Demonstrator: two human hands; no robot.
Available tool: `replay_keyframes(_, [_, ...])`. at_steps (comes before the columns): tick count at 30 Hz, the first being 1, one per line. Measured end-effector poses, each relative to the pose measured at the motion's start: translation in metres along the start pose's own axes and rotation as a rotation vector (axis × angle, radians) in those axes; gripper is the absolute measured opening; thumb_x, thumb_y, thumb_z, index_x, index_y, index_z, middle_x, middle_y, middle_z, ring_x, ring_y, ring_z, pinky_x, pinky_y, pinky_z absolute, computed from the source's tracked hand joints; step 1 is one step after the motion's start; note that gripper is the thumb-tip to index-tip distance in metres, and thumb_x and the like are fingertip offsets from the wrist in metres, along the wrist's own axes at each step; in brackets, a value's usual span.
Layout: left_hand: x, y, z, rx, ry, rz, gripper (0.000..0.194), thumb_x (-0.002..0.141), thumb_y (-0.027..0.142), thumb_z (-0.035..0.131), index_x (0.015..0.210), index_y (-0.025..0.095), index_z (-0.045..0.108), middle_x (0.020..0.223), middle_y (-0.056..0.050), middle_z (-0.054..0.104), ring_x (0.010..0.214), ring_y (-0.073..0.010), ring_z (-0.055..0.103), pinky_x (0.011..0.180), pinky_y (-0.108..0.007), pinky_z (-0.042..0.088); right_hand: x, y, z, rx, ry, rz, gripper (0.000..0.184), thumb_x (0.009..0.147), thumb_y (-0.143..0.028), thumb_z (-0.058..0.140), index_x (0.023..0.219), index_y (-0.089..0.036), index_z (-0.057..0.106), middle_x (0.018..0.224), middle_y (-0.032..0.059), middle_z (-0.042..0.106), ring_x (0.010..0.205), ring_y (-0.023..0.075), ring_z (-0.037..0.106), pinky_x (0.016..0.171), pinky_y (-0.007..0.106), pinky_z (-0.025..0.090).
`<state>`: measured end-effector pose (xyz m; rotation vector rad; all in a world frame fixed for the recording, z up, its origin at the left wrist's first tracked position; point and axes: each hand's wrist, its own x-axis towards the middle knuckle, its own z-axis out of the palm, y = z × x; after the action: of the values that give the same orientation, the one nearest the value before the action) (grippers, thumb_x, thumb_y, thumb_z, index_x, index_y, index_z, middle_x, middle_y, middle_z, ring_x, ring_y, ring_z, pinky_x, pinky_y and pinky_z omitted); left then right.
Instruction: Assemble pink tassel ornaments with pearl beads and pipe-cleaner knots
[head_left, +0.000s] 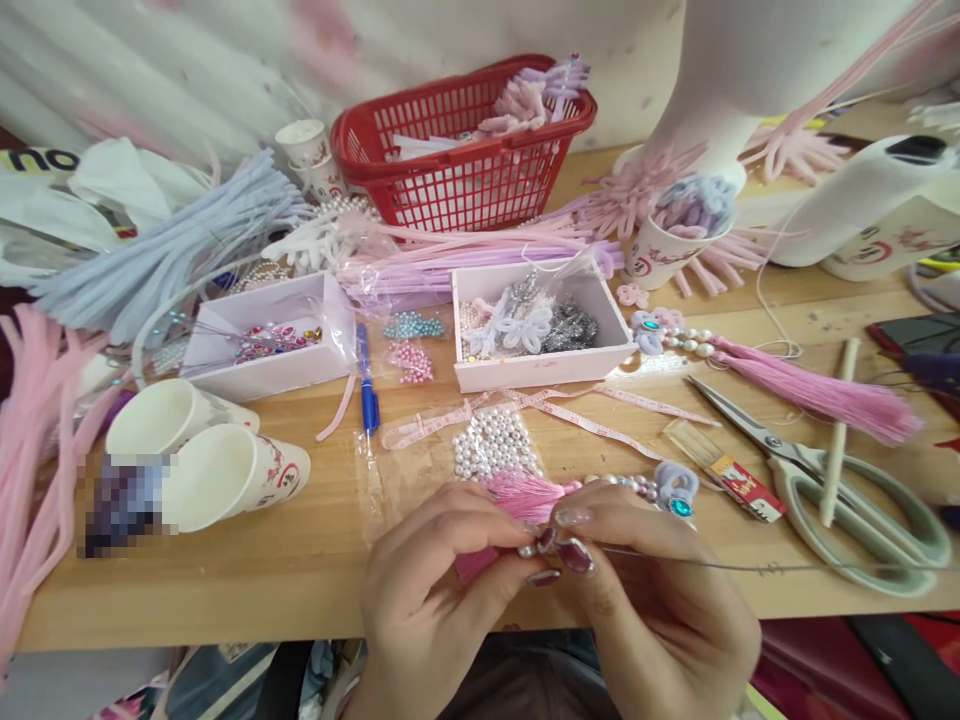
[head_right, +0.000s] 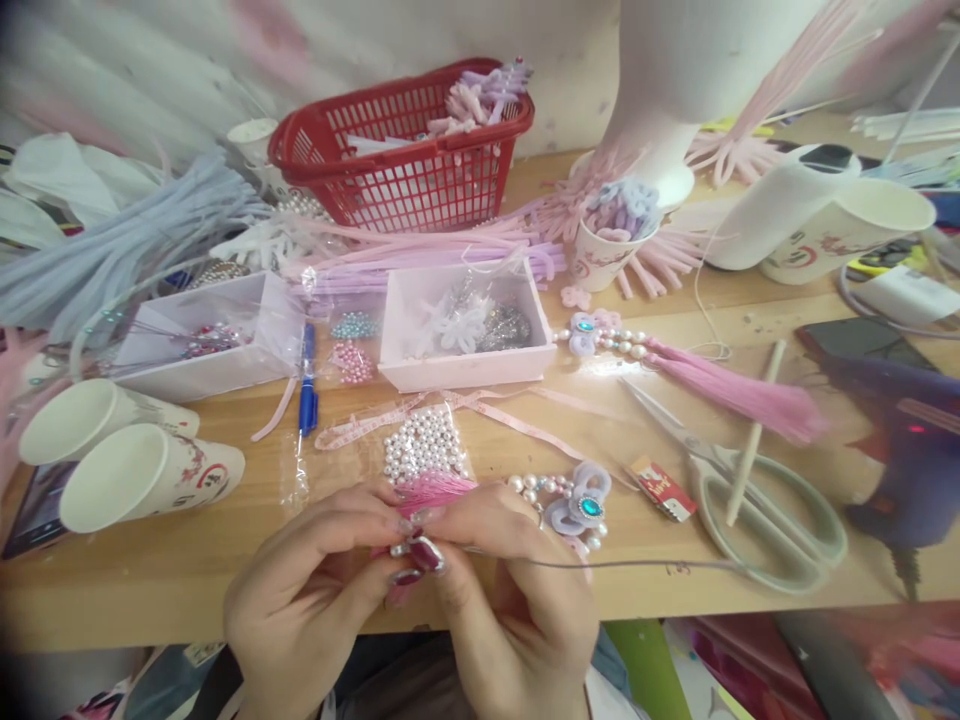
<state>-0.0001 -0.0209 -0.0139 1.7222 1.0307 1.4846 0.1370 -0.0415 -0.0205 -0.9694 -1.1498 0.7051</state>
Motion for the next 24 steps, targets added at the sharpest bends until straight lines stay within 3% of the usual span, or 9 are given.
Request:
replay_keyframes(5, [-0.001, 0.000, 0.001, 0.012, 0.002, -0.029, 0.012, 0.080, 0.015, 0.085, 0.081, 0.019, 0.074, 0.072, 0.000, 0.076, 0.069, -0.0142, 0.074, 0.067, -0.019, 0.061, -0.001, -0.002, -0.005, -0.048, 0.029, 0.141, 0.014, 0.089, -0.012, 0.073, 0.095, -0.024, 0.076, 0.082, 0.0003, 0.076, 0.074, 0.0144, 0.073, 0.067, 0.021, 0.061])
replay_keyframes(11, [-0.009, -0.002, 0.000, 0.066, 0.005, -0.127, 0.008, 0.087, 0.019, 0.079, 0.082, 0.021, 0.075, 0.077, -0.001, 0.079, 0.075, -0.0158, 0.076, 0.074, -0.021, 0.062, -0.008, -0.001, -0.010, 0.032, 0.080, 0.298, 0.008, 0.093, -0.022, 0.075, 0.099, -0.027, 0.076, 0.087, -0.0001, 0.076, 0.076, 0.0122, 0.074, 0.069, 0.017, 0.062])
replay_keyframes(24, [-0.019, 0.004, 0.002, 0.050, 0.043, -0.147, 0.012, 0.089, 0.029, 0.080, 0.080, 0.024, 0.074, 0.077, 0.004, 0.077, 0.076, -0.0099, 0.074, 0.079, -0.015, 0.057, -0.016, -0.004, -0.009, 0.033, 0.119, 0.201, 0.009, 0.093, -0.020, 0.074, 0.097, -0.028, 0.076, 0.085, -0.0034, 0.074, 0.077, 0.0072, 0.071, 0.072, 0.009, 0.058])
